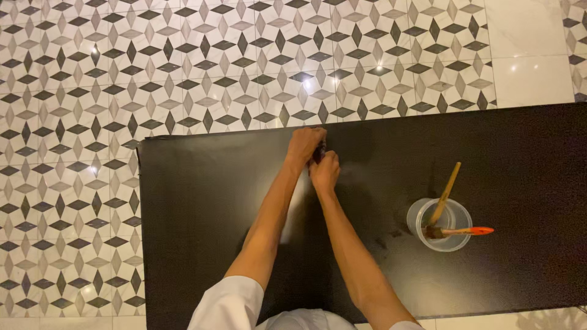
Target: The person applies a liquid from a container onto a black leather surface using a brush and then buffs the treated area with a cloth.
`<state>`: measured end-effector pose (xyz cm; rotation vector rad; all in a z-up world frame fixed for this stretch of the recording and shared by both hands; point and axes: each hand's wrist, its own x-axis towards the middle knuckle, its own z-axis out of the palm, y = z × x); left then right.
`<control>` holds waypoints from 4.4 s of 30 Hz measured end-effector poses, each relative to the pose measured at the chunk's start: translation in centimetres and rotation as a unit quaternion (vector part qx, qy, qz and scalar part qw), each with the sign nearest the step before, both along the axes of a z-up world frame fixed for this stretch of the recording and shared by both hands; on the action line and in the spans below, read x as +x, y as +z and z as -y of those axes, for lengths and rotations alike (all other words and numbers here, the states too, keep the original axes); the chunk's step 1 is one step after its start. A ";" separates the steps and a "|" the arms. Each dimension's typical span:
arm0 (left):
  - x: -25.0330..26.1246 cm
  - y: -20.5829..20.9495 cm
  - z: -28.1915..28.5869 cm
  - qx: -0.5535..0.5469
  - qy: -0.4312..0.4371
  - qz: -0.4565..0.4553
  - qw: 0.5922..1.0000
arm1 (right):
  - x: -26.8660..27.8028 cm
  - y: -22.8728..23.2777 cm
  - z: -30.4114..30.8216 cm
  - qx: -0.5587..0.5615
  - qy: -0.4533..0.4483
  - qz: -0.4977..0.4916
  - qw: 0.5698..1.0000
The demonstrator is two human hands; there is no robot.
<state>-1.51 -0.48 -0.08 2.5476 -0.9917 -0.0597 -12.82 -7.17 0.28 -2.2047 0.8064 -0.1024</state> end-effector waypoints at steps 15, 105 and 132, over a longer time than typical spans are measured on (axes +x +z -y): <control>-9.8 -0.2 -2.6 0.002 -0.001 0.014 1.000 | -9.2 1.8 -2.8 0.001 -0.005 -0.033 0.999; -54.2 2.9 -14.5 -0.031 0.100 -0.074 0.992 | -50.9 4.7 -5.7 -0.132 0.264 -0.040 0.955; -51.2 2.4 -15.6 -0.050 0.141 -0.093 0.984 | -44.9 6.1 -6.5 -0.137 0.223 -0.001 0.965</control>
